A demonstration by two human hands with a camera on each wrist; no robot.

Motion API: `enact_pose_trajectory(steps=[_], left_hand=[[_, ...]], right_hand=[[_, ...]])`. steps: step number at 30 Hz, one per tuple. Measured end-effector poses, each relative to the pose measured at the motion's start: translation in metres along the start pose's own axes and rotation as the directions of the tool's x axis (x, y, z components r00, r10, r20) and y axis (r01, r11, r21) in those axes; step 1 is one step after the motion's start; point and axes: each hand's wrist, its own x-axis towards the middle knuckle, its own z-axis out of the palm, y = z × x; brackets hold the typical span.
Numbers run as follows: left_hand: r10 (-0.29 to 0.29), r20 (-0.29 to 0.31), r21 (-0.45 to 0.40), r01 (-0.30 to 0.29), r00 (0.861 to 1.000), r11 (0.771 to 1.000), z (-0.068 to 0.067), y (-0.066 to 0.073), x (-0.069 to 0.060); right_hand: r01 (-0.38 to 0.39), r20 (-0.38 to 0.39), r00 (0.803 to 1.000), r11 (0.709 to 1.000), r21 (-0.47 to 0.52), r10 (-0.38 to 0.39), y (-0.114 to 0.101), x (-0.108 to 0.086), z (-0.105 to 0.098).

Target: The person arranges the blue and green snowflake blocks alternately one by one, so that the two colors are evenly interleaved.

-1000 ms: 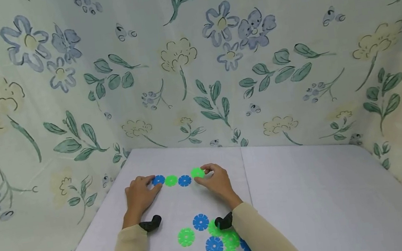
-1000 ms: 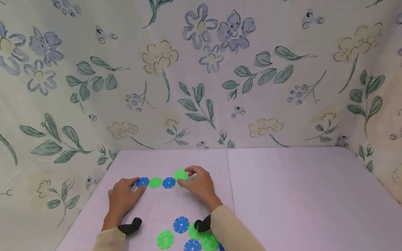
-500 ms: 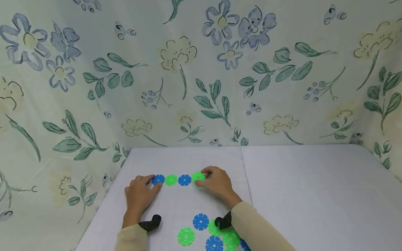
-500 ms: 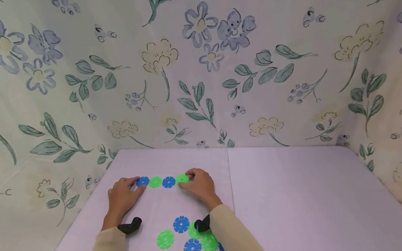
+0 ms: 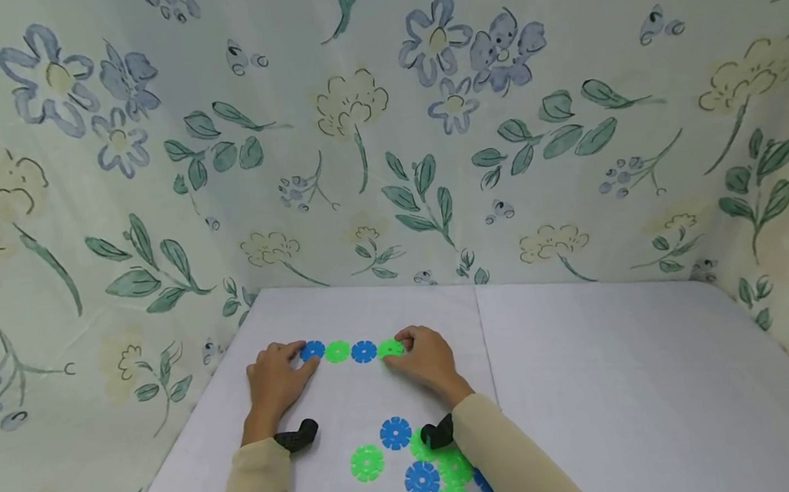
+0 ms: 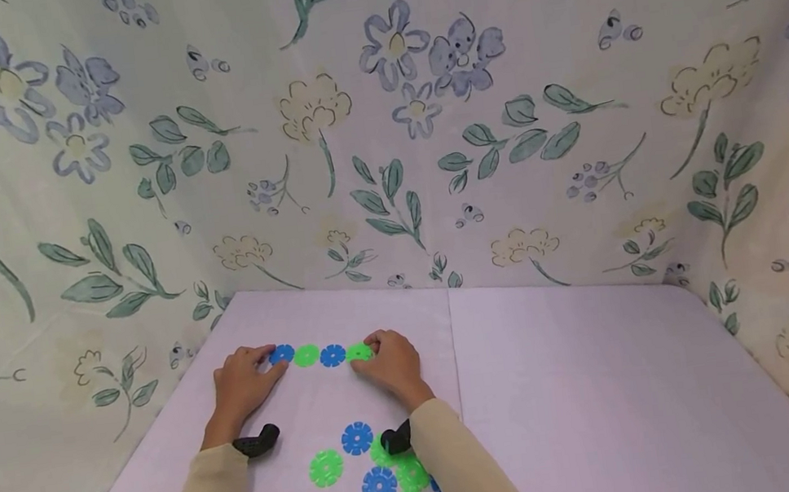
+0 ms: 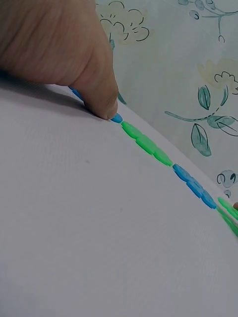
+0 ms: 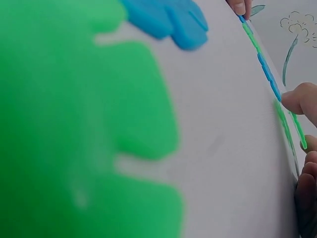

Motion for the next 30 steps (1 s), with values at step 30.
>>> enact_pose_trajectory(steps=[30], left_hand=[[-0.007,-0.006,0.007,0.007,1.000,1.000,0.0047,-0.0021,0.0015]], right_hand=[[-0.016,0.040,0.999,0.996,-0.091,0.019,-0.0031,0.0002,0.0035]])
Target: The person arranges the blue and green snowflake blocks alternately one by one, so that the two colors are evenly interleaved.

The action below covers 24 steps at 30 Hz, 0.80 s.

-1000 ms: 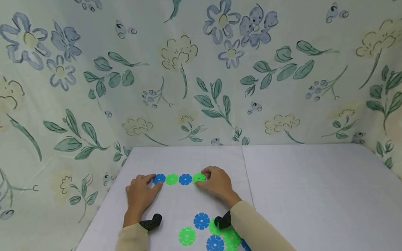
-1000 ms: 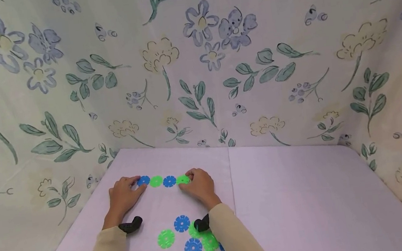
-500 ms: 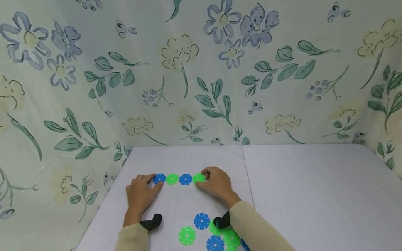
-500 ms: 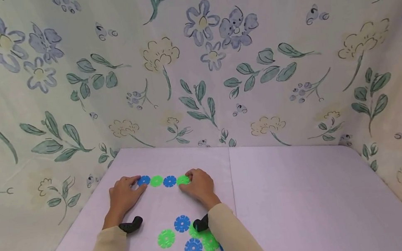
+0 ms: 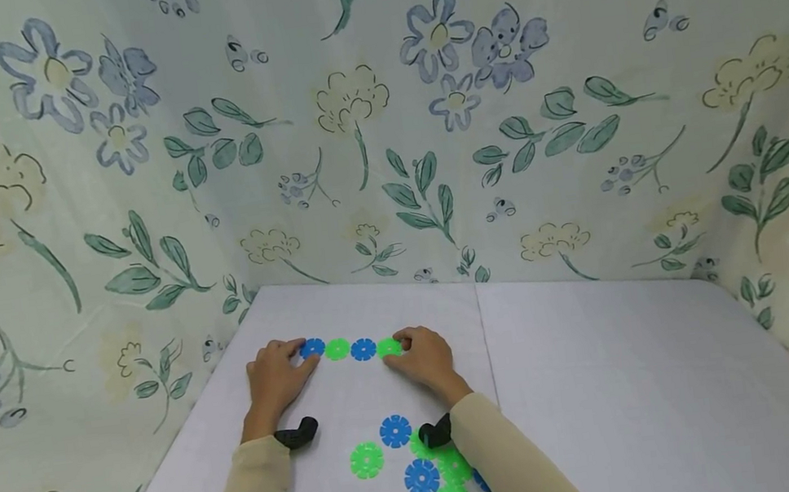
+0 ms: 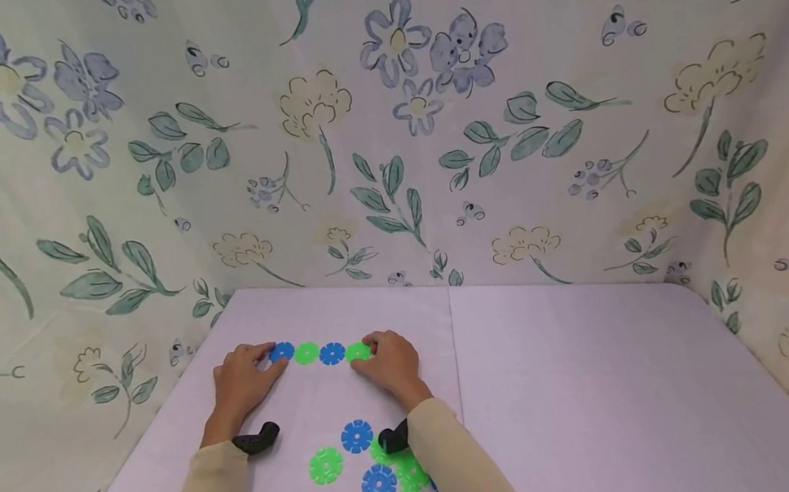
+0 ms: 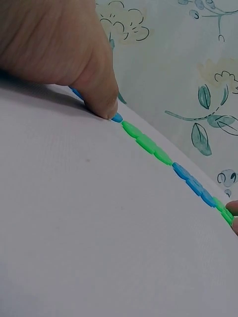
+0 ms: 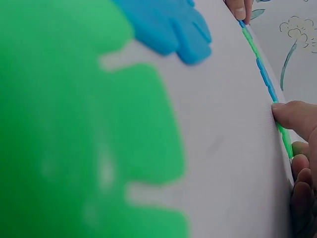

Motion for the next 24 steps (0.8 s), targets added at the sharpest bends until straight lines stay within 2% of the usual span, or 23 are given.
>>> enact_pose_trajectory(steps=[9,24], left_hand=[[0.001,-0.003,0.000,-0.001,1.000,1.000,-0.0007,-0.0001,0.0012],[-0.008,0.008,0.003,0.008,1.000,1.000,-0.0032,0.0015,-0.0004]], right_hand=[[0.020,0.028,0.999,1.000,-0.001,-0.020,0.0036,0.0010,-0.0011],[-0.004,0.076,0.997,1.000,0.019,0.003,0.0048,0.0026,-0.0038]])
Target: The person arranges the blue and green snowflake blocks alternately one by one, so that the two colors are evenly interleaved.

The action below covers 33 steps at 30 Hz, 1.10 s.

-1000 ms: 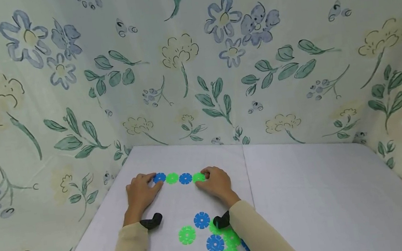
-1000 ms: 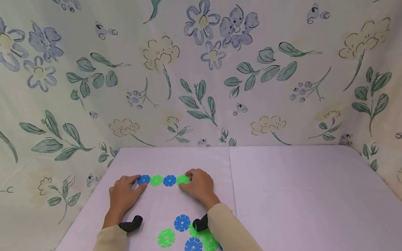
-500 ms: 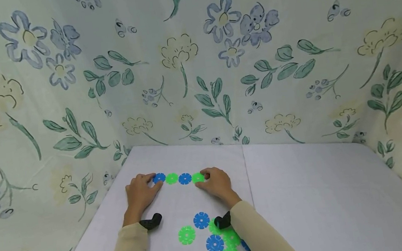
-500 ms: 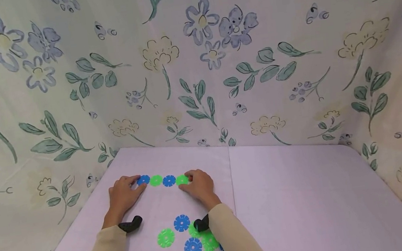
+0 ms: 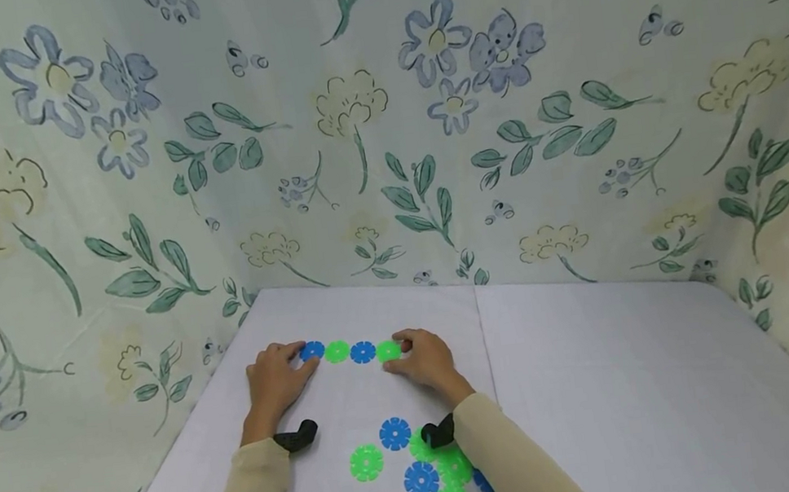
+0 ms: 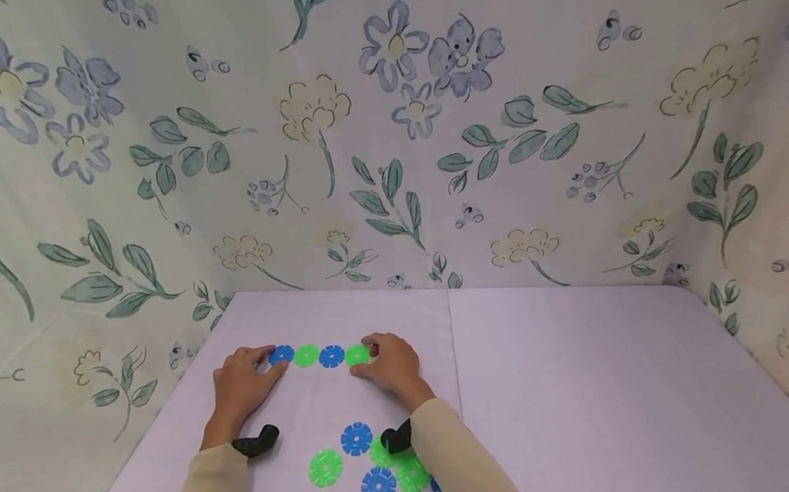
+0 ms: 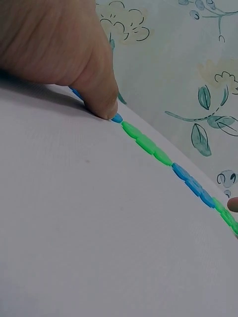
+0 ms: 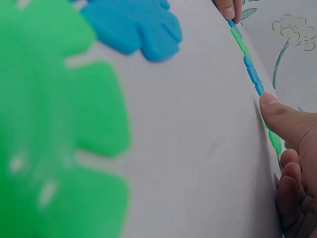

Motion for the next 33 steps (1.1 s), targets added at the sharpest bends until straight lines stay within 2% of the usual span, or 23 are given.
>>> enact_pose_trajectory(steps=[5,12,24,33], left_hand=[[0.004,0.001,0.002,-0.004,1.000,1.000,0.002,-0.001,-0.001],[0.014,-0.008,0.001,-0.014,1.000,1.000,0.001,-0.001,-0.001],[0.022,-0.010,0.007,-0.022,1.000,1.000,0.001,-0.002,0.001],[0.039,-0.018,0.023,-0.038,0.999,0.999,0.003,-0.004,0.002]], right_hand=[[0.019,0.016,1.000,0.995,0.094,-0.021,-0.005,-0.005,-0.008],[0.138,-0.006,0.990,0.974,0.183,-0.139,-0.019,-0.015,-0.032],[0.219,-0.122,0.973,0.945,0.244,-0.195,-0.032,-0.040,-0.080],[0.234,-0.165,0.967,0.934,0.270,-0.195,-0.030,-0.064,-0.113]])
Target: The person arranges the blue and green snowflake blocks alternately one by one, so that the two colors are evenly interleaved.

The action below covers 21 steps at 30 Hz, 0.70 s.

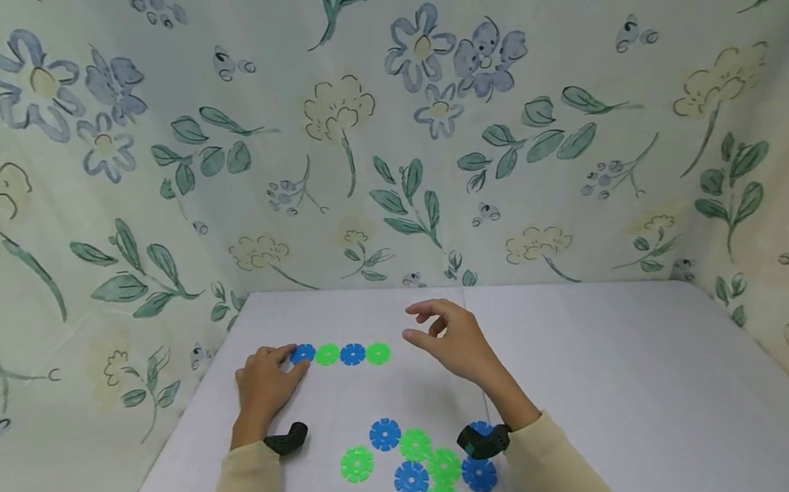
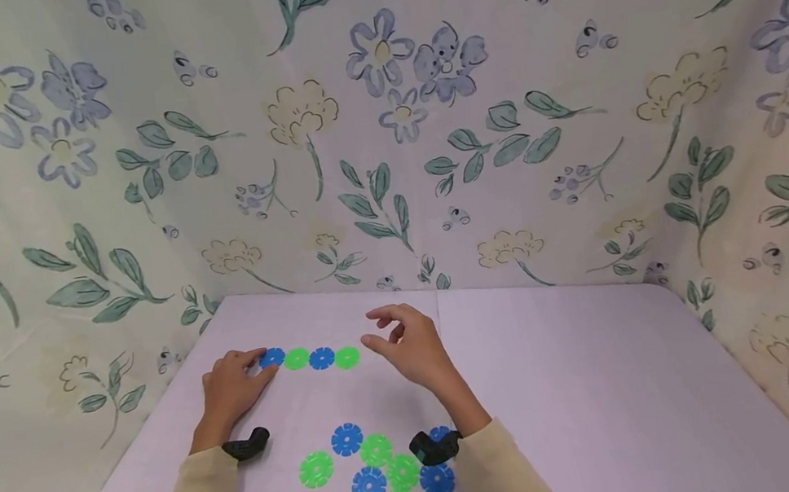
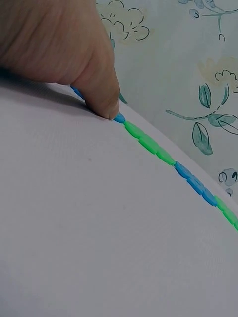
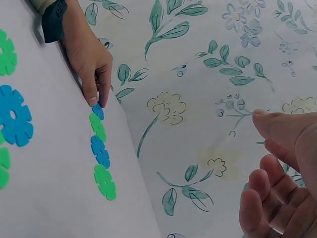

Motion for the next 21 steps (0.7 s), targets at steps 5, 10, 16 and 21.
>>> enact_pose_trajectory(steps=[5,10,16,21], left_hand=[[0.004,-0.001,-0.011,-0.004,1.000,1.000,0.001,0.000,0.000],[-0.013,0.021,-0.004,0.014,1.000,1.000,0.004,0.000,-0.002],[-0.014,0.025,-0.010,0.015,1.000,1.000,0.003,0.001,-0.002],[-0.013,0.016,-0.010,0.013,1.000,1.000,0.001,0.000,-0.001]], right_hand=[[0.023,-0.004,1.000,0.999,-0.024,-0.023,-0.001,-0.015,-0.019],[0.014,0.023,1.000,0.998,-0.063,-0.013,0.002,-0.033,-0.034],[0.020,0.045,0.999,0.995,-0.103,-0.015,0.009,-0.050,-0.047],[0.058,0.085,0.995,0.993,-0.106,-0.049,0.022,-0.056,-0.056]])
